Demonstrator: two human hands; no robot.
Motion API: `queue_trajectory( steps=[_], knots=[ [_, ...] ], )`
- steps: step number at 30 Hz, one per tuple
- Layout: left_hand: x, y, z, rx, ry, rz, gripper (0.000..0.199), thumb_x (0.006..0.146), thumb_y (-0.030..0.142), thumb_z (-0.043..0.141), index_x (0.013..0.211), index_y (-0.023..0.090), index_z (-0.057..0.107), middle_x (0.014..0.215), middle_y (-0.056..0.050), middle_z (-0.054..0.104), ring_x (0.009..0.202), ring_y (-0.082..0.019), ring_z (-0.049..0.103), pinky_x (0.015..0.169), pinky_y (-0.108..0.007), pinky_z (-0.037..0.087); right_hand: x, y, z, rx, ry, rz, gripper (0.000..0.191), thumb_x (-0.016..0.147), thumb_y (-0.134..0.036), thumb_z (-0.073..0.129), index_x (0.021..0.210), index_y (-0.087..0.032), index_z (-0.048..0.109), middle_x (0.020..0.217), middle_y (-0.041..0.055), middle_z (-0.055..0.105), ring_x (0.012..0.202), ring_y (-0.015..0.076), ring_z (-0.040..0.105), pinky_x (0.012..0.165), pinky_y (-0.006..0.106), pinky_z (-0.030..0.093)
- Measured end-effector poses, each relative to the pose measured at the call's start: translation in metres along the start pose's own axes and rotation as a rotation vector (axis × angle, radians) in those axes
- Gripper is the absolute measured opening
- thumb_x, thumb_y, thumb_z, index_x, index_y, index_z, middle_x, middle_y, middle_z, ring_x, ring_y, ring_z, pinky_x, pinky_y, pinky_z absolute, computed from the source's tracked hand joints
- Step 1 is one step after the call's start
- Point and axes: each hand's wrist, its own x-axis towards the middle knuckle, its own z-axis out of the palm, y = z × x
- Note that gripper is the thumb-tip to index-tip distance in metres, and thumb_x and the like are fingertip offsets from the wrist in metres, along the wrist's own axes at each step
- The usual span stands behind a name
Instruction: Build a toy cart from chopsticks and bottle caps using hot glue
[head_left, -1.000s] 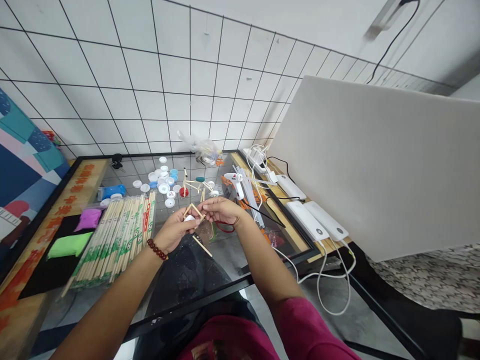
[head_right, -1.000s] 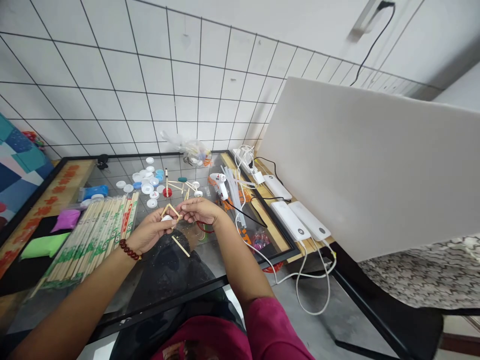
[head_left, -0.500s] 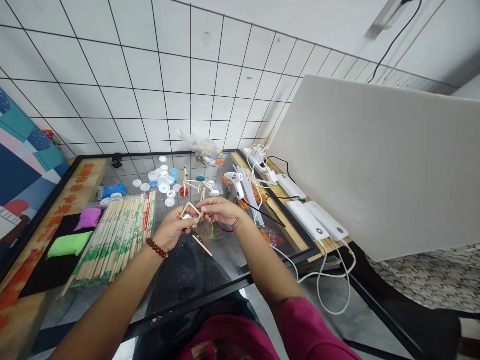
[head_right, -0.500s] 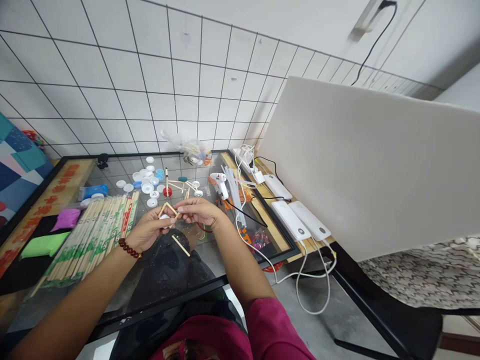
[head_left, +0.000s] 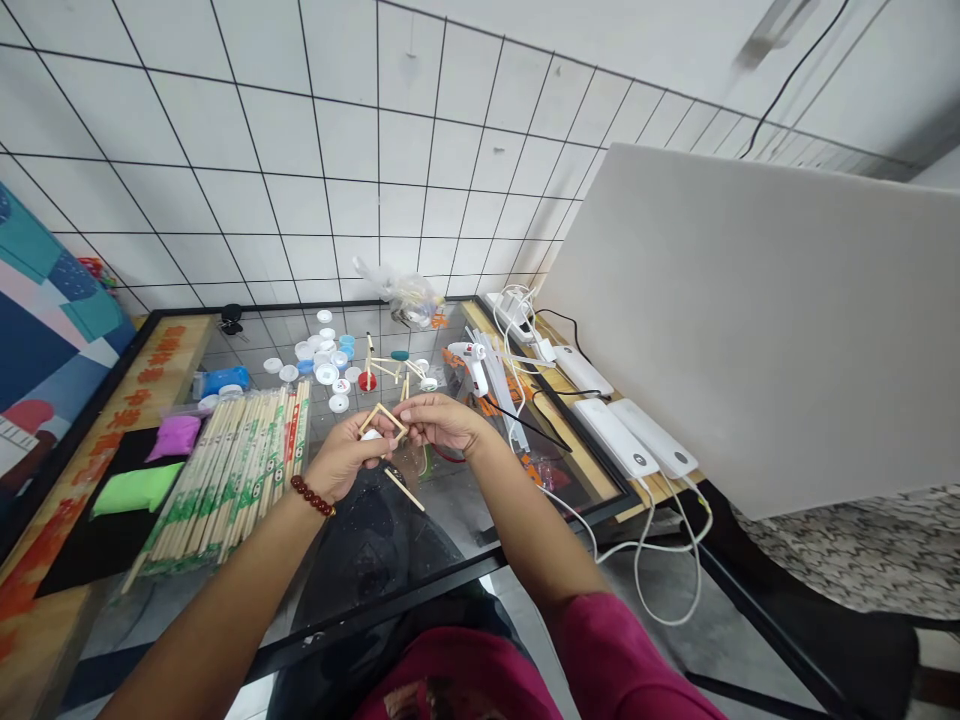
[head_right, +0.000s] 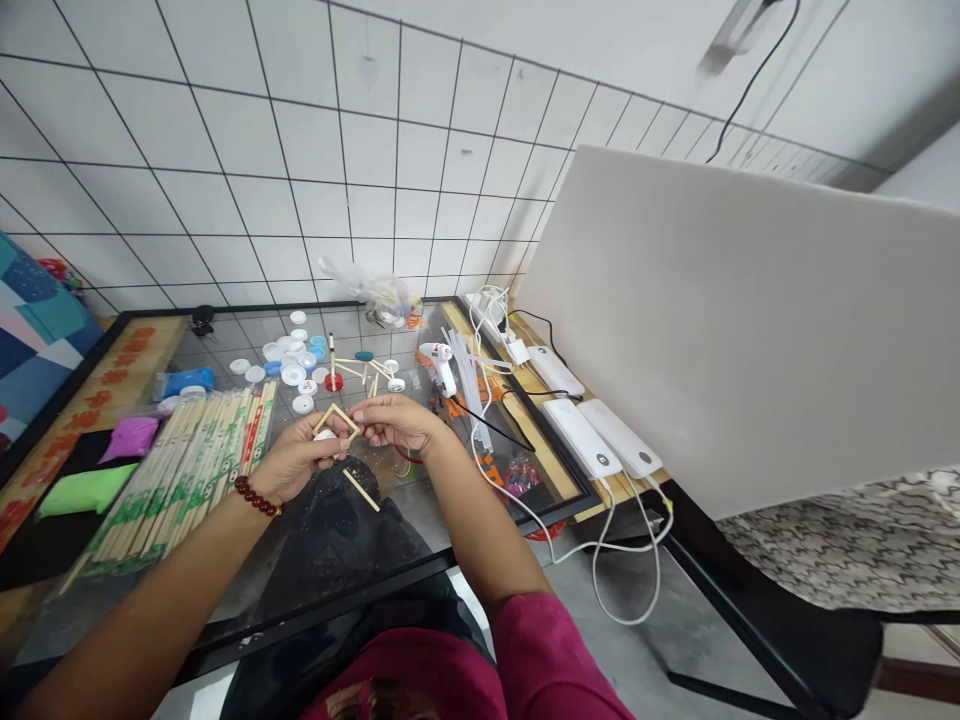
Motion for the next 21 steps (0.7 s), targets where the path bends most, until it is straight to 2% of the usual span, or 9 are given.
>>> queue_trajectory(
  steps=[6, 14, 21],
  knots=[
    [-0.0008, 0.0012, 0.0026, 0.04, 0.017, -0.006, 0.031, 0.053, 0.02, 0.087, 0.072, 0.016, 0.064, 0.068, 0.002, 0.058, 0.055, -0.009, 0.053, 0.042, -0.019, 0.03, 0.0007, 0.0015, 0.0025, -0.075, 0.057, -0.022, 0.028, 0.059, -0.023, 0.087, 0.081, -0.013, 0.074, 0.064, -0.0012, 0.068, 0.051, 0.005, 0.055, 0.051, 0.016, 0.044],
    [-0.0006, 0.0021, 0.0042, 0.03, 0.064, -0.014, 0.034, 0.05, 0.02, 0.088, 0.075, 0.016, 0.065, 0.065, 0.002, 0.059, 0.055, -0.01, 0.054, 0.042, -0.019, 0.031, 0.0035, 0.0016, -0.0016, -0.045, 0.092, -0.048, 0.029, 0.057, -0.024, 0.089, 0.079, -0.013, 0.073, 0.061, -0.0025, 0.067, 0.05, 0.0053, 0.055, 0.053, 0.018, 0.046],
    [0.0003, -0.0013, 0.0037, -0.002, 0.103, 0.002, 0.034, 0.051, 0.023, 0.087, 0.075, 0.016, 0.063, 0.063, 0.002, 0.059, 0.055, -0.01, 0.055, 0.044, -0.02, 0.033, 0.0045, 0.0019, -0.0019, -0.031, 0.122, -0.081, 0.03, 0.055, -0.027, 0.092, 0.074, -0.012, 0.074, 0.06, -0.0012, 0.067, 0.051, 0.0053, 0.054, 0.053, 0.018, 0.043]
  ],
)
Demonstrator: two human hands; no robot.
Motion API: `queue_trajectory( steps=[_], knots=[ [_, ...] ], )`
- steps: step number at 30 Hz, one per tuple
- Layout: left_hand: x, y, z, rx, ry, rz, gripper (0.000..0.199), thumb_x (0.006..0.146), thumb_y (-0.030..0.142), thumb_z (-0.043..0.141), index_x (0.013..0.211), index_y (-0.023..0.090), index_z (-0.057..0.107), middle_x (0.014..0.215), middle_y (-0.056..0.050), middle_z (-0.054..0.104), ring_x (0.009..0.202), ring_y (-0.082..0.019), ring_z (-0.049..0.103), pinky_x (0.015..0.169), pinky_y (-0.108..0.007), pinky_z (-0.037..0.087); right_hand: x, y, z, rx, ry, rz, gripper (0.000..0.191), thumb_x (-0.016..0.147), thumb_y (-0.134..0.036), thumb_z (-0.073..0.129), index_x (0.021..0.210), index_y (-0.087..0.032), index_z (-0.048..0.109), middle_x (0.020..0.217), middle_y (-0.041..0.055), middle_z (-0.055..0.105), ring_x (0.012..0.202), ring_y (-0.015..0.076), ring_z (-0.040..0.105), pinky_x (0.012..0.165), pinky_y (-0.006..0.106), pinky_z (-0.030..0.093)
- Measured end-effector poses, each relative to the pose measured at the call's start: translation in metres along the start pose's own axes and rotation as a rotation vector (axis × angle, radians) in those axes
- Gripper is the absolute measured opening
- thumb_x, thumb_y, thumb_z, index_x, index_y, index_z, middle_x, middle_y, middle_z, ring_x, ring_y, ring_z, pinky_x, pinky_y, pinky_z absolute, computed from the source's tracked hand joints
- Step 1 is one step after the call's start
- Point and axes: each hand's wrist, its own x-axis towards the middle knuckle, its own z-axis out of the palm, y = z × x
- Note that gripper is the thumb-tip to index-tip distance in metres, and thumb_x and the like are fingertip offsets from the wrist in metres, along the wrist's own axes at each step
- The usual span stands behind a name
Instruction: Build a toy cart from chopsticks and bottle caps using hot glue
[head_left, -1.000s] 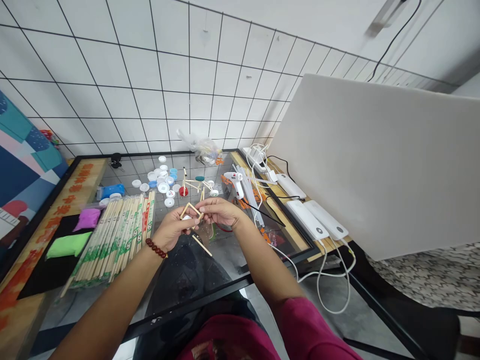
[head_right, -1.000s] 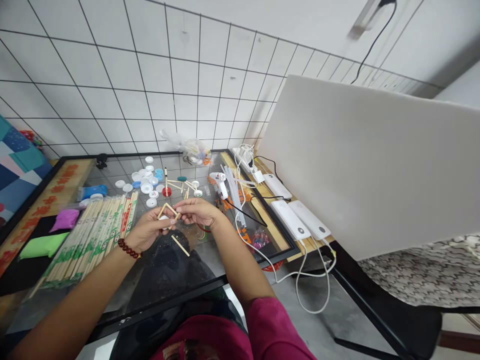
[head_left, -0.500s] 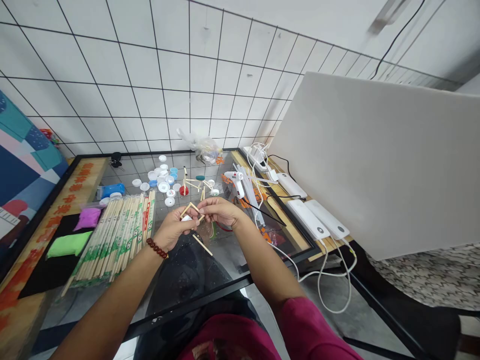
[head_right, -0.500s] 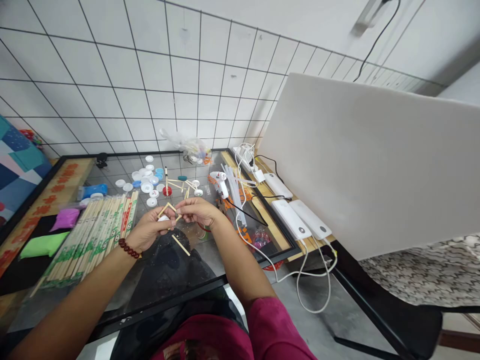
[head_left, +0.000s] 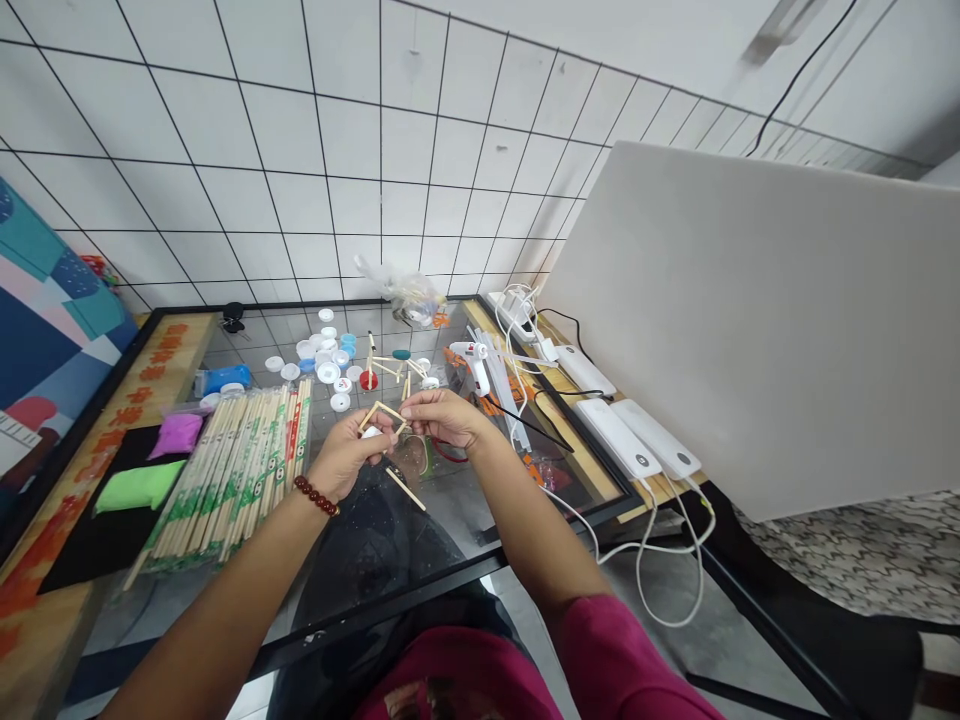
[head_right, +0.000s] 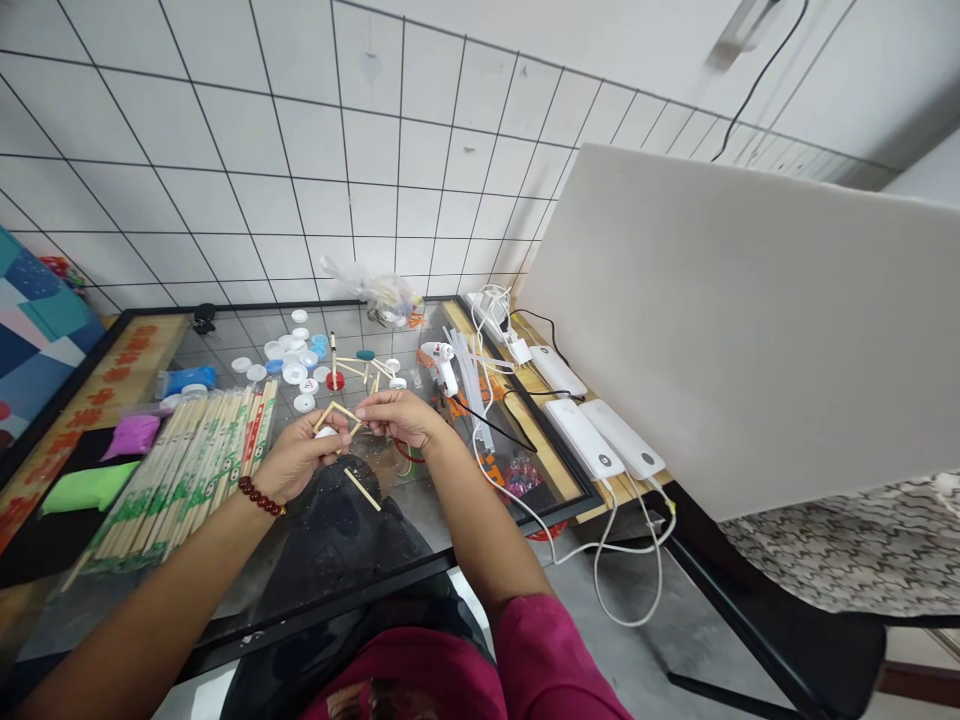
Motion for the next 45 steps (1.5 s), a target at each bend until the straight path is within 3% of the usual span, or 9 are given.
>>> queue_trajectory(
  steps=[11, 17, 26, 39, 45],
  knots=[
    [0.0, 0.001, 0.002, 0.009, 0.075, -0.028, 0.04, 0.047, 0.024, 0.088, 0.078, 0.016, 0.064, 0.067, 0.002, 0.061, 0.057, -0.01, 0.054, 0.05, -0.021, 0.041, -0.002, -0.003, 0.008, -0.028, 0.017, 0.041, 0.037, 0.052, -0.037, 0.092, 0.069, -0.012, 0.07, 0.058, -0.0019, 0.065, 0.049, 0.0052, 0.051, 0.048, 0.018, 0.04],
    [0.002, -0.007, 0.003, 0.052, 0.033, 0.031, 0.043, 0.043, 0.021, 0.09, 0.077, 0.015, 0.065, 0.069, 0.004, 0.059, 0.055, -0.008, 0.049, 0.046, -0.02, 0.039, -0.004, -0.003, 0.011, -0.058, 0.021, 0.069, 0.036, 0.05, -0.032, 0.092, 0.063, -0.013, 0.064, 0.05, -0.006, 0.055, 0.047, 0.0042, 0.046, 0.047, 0.017, 0.036],
    [0.0, -0.006, 0.005, -0.017, 0.057, 0.006, 0.044, 0.043, 0.021, 0.09, 0.077, 0.015, 0.063, 0.067, 0.004, 0.058, 0.052, -0.006, 0.049, 0.046, -0.02, 0.039, -0.001, -0.002, 0.012, -0.051, 0.032, 0.076, 0.032, 0.052, -0.028, 0.089, 0.061, -0.013, 0.063, 0.048, -0.0065, 0.053, 0.045, 0.0039, 0.043, 0.046, 0.017, 0.033],
    [0.0, -0.009, 0.006, -0.205, 0.053, 0.039, 0.034, 0.055, 0.025, 0.089, 0.078, 0.016, 0.065, 0.074, 0.001, 0.061, 0.062, -0.009, 0.054, 0.053, -0.021, 0.043, 0.004, 0.004, 0.013, 0.07, 0.047, 0.034, 0.037, 0.05, -0.03, 0.092, 0.066, -0.014, 0.063, 0.049, -0.0068, 0.053, 0.047, 0.0046, 0.043, 0.049, 0.019, 0.034],
    [0.004, -0.008, 0.002, -0.372, 0.031, 0.031, 0.024, 0.066, 0.029, 0.083, 0.079, 0.014, 0.071, 0.077, -0.003, 0.063, 0.068, -0.012, 0.056, 0.055, -0.023, 0.047, 0.006, 0.003, 0.014, 0.112, 0.066, 0.017, 0.045, 0.061, -0.052, 0.088, 0.068, -0.014, 0.063, 0.052, -0.0045, 0.055, 0.047, 0.0054, 0.043, 0.049, 0.02, 0.033]
  ],
)
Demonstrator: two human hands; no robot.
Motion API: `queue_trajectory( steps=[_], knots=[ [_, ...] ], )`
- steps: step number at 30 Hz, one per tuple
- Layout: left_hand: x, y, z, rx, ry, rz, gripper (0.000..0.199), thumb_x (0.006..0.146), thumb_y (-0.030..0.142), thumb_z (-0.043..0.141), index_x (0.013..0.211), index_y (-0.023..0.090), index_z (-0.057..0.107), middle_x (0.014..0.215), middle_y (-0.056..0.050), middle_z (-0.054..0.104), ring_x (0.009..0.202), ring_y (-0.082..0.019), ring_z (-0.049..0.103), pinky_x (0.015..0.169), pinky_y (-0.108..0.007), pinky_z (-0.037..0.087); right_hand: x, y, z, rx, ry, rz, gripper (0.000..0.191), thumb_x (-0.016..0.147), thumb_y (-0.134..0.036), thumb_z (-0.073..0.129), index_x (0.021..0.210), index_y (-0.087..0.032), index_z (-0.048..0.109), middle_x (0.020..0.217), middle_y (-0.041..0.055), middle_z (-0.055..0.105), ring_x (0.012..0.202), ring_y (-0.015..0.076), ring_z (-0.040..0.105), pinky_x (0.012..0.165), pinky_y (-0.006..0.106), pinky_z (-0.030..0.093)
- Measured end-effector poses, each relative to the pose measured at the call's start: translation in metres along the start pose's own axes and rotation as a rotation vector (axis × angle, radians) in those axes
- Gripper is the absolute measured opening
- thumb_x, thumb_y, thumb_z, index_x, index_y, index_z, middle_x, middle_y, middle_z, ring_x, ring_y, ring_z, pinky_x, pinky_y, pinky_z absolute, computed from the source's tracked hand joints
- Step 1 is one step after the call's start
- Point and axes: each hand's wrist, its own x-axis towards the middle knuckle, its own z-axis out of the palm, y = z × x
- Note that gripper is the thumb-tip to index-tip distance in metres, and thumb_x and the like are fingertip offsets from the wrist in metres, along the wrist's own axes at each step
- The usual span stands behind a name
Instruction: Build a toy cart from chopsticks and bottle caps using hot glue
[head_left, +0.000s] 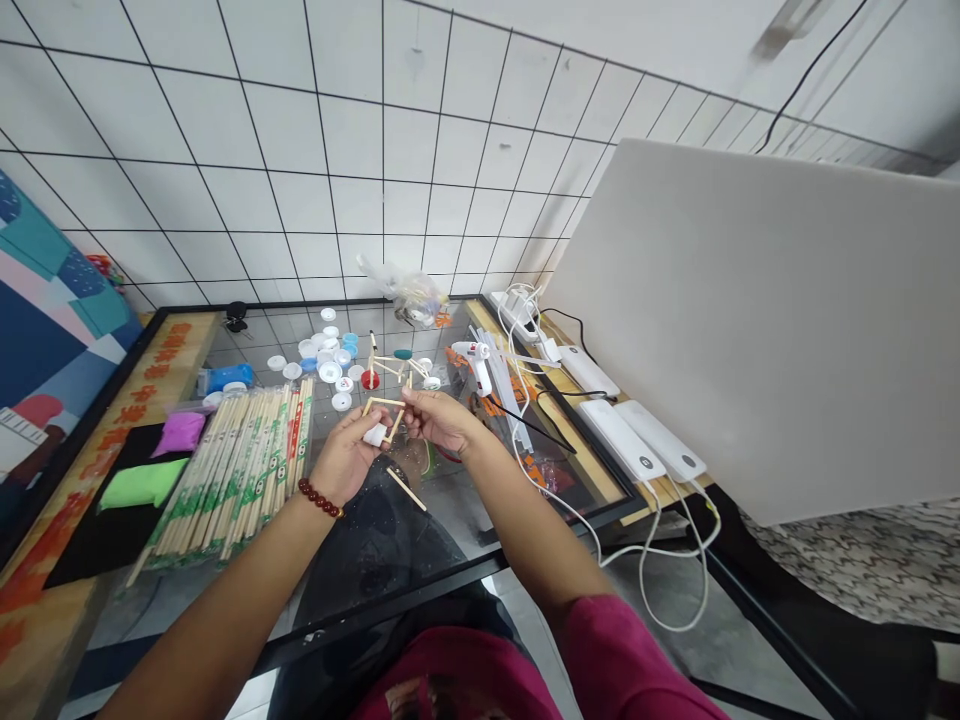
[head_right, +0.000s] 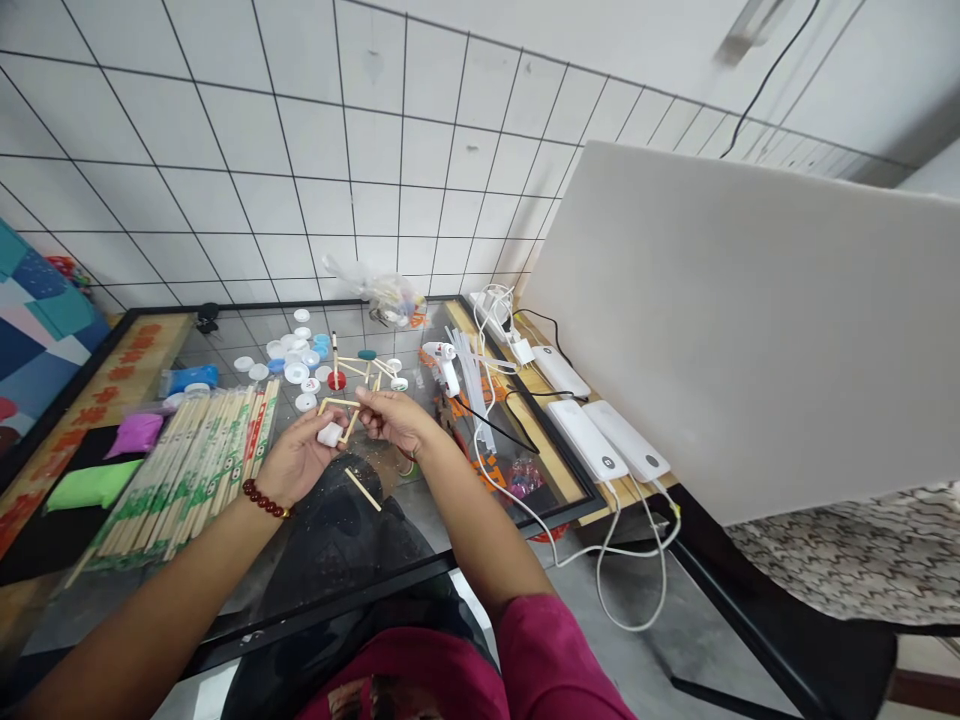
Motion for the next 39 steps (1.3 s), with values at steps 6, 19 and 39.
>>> queue_trajectory(
  steps=[6, 19, 39],
  knots=[
    [0.002, 0.0, -0.002, -0.085, 0.003, 0.028, 0.018, 0.07, 0.026, 0.079, 0.08, 0.013, 0.072, 0.082, -0.004, 0.066, 0.074, -0.014, 0.059, 0.062, -0.025, 0.05, -0.001, 0.002, 0.002, -0.032, 0.006, -0.068, 0.049, 0.063, -0.059, 0.084, 0.071, -0.014, 0.066, 0.056, -0.0033, 0.057, 0.049, 0.006, 0.043, 0.051, 0.021, 0.034],
    [-0.002, 0.002, 0.004, -0.111, -0.052, 0.101, 0.023, 0.064, 0.013, 0.066, 0.086, 0.017, 0.069, 0.095, -0.005, 0.068, 0.09, -0.018, 0.061, 0.083, -0.031, 0.049, 0.003, 0.018, 0.012, -0.24, 0.09, -0.338, 0.033, 0.06, -0.044, 0.085, 0.079, -0.019, 0.075, 0.079, 0.0005, 0.072, 0.075, 0.0149, 0.061, 0.078, 0.029, 0.047],
    [0.005, 0.02, -0.005, 0.171, 0.198, -0.093, 0.023, 0.056, 0.012, 0.084, 0.075, 0.012, 0.072, 0.072, -0.007, 0.074, 0.065, -0.016, 0.067, 0.062, -0.026, 0.053, 0.0, 0.021, 0.006, -0.779, 0.051, -0.506, 0.022, 0.089, -0.036, 0.057, 0.093, -0.019, 0.071, 0.086, 0.0012, 0.07, 0.078, 0.0158, 0.06, 0.076, 0.027, 0.044]
  ],
)
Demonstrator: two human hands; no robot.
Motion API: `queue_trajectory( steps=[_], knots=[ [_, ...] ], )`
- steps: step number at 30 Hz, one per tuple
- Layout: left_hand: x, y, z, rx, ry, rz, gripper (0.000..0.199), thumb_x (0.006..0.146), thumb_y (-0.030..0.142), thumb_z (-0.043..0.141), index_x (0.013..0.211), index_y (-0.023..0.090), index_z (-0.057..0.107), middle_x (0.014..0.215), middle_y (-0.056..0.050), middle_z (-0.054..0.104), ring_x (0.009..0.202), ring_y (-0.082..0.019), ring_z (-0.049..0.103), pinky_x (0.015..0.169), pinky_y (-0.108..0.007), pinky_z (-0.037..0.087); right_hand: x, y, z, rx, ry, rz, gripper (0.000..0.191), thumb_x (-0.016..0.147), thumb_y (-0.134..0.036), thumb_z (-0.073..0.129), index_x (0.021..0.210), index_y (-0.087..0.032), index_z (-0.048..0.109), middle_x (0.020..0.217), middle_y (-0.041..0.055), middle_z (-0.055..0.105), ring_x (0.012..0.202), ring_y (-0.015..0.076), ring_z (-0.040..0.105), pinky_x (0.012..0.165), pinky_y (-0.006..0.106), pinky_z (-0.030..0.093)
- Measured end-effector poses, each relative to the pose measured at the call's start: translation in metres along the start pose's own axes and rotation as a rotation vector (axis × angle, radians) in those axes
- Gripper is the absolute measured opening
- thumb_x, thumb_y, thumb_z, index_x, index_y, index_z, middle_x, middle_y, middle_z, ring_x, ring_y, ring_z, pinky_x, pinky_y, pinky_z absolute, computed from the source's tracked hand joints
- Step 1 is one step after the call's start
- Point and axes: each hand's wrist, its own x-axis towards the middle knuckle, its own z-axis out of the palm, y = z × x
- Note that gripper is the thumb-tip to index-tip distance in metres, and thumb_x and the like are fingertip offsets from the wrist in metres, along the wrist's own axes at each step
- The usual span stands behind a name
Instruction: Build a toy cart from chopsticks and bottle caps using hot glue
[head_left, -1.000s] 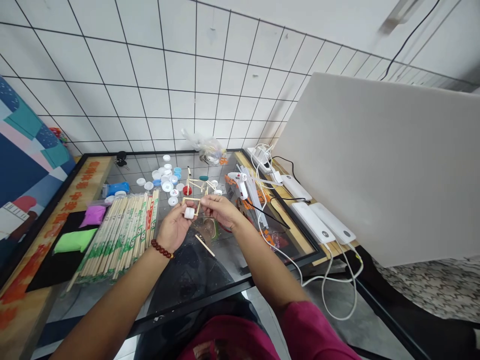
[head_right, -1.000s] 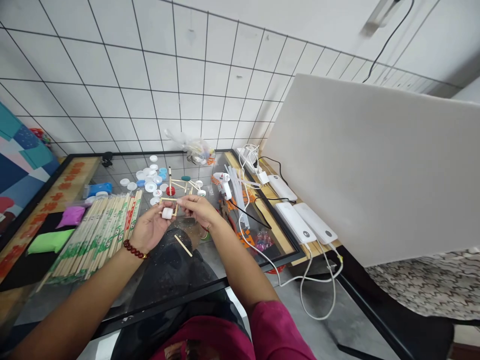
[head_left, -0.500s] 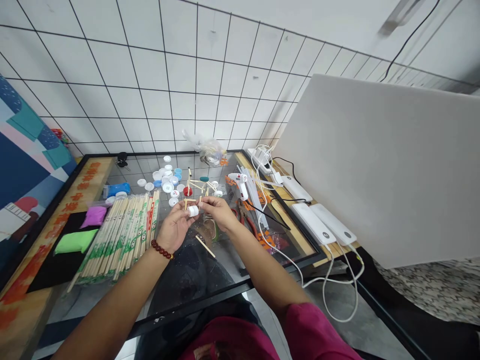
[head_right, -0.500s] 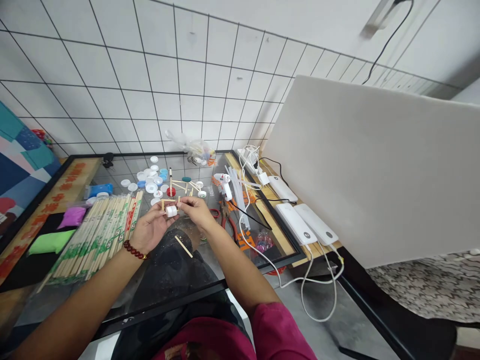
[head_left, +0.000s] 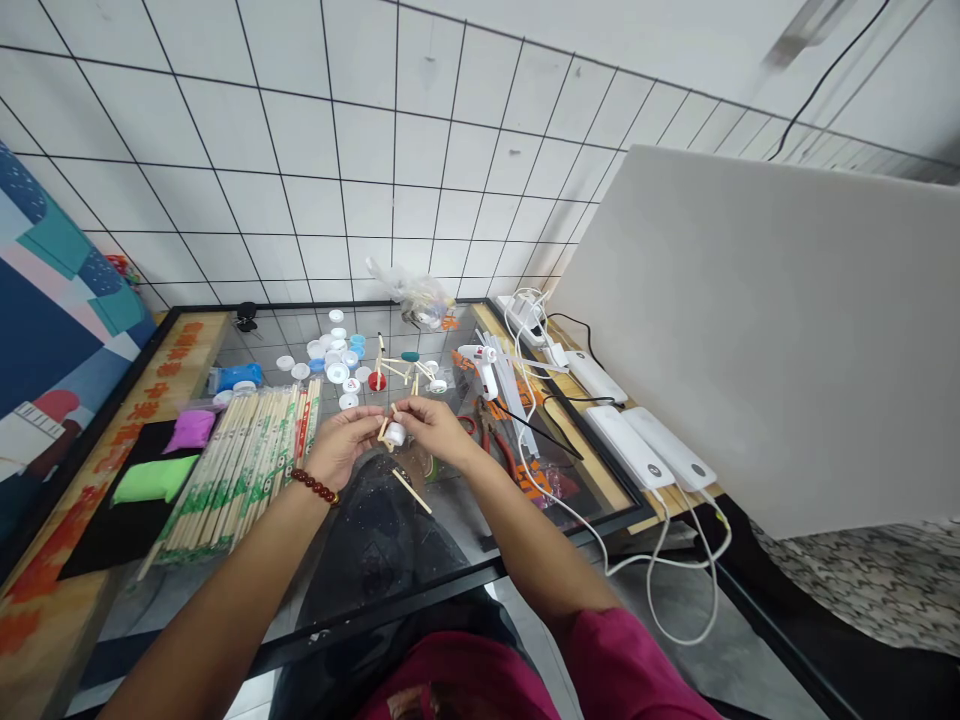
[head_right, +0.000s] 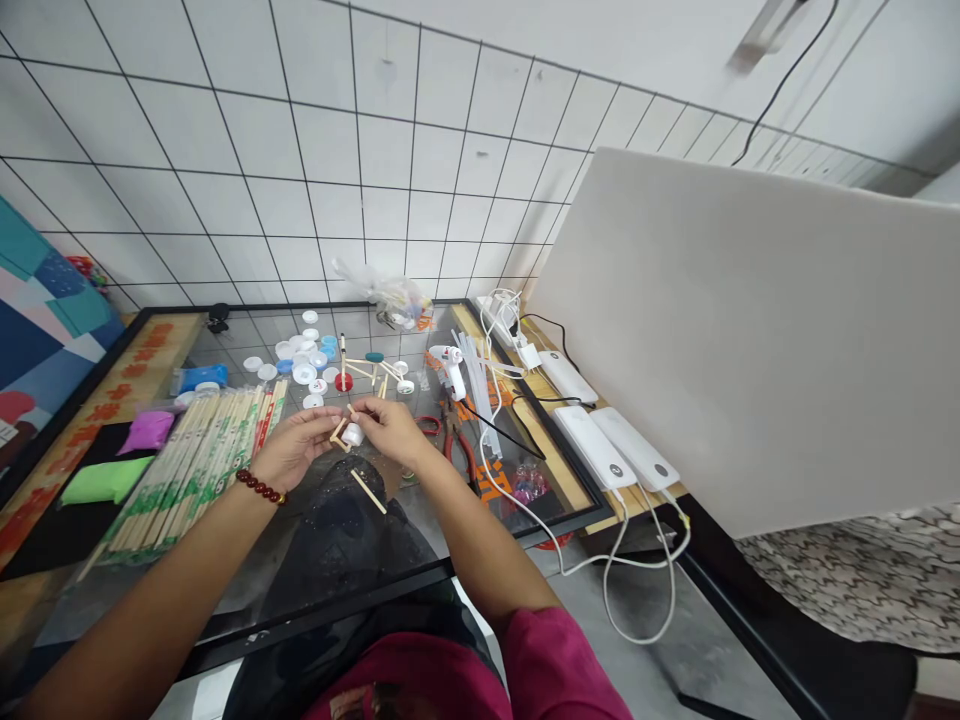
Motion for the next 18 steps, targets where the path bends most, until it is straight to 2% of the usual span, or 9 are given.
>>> queue_trajectory(
  steps=[6, 12, 18],
  knots=[
    [0.0004, 0.0033, -0.003, 0.07, 0.005, 0.038, 0.026, 0.056, 0.017, 0.087, 0.078, 0.011, 0.075, 0.075, -0.009, 0.075, 0.066, -0.017, 0.068, 0.06, -0.026, 0.051, -0.0024, -0.0068, 0.0006, -0.155, 0.031, -0.029, 0.018, 0.09, -0.027, 0.056, 0.095, -0.021, 0.073, 0.088, 0.0013, 0.073, 0.08, 0.0168, 0.062, 0.076, 0.026, 0.044],
    [0.0016, 0.0036, -0.0038, 0.074, 0.0, 0.088, 0.035, 0.049, 0.009, 0.089, 0.081, 0.01, 0.074, 0.076, -0.009, 0.075, 0.066, -0.015, 0.068, 0.064, -0.026, 0.053, -0.0023, -0.0065, 0.0004, -0.237, 0.03, -0.057, 0.017, 0.091, -0.026, 0.057, 0.095, -0.021, 0.074, 0.089, 0.0031, 0.074, 0.079, 0.0174, 0.063, 0.075, 0.027, 0.043],
    [0.0046, 0.0, -0.0053, 0.058, 0.042, 0.164, 0.043, 0.046, 0.006, 0.09, 0.085, 0.012, 0.074, 0.091, -0.008, 0.076, 0.071, -0.015, 0.07, 0.07, -0.028, 0.056, -0.0017, -0.0045, -0.0002, -0.239, 0.056, -0.056, 0.016, 0.09, -0.024, 0.059, 0.096, -0.023, 0.075, 0.091, 0.0033, 0.074, 0.082, 0.0186, 0.064, 0.076, 0.027, 0.044]
  ],
)
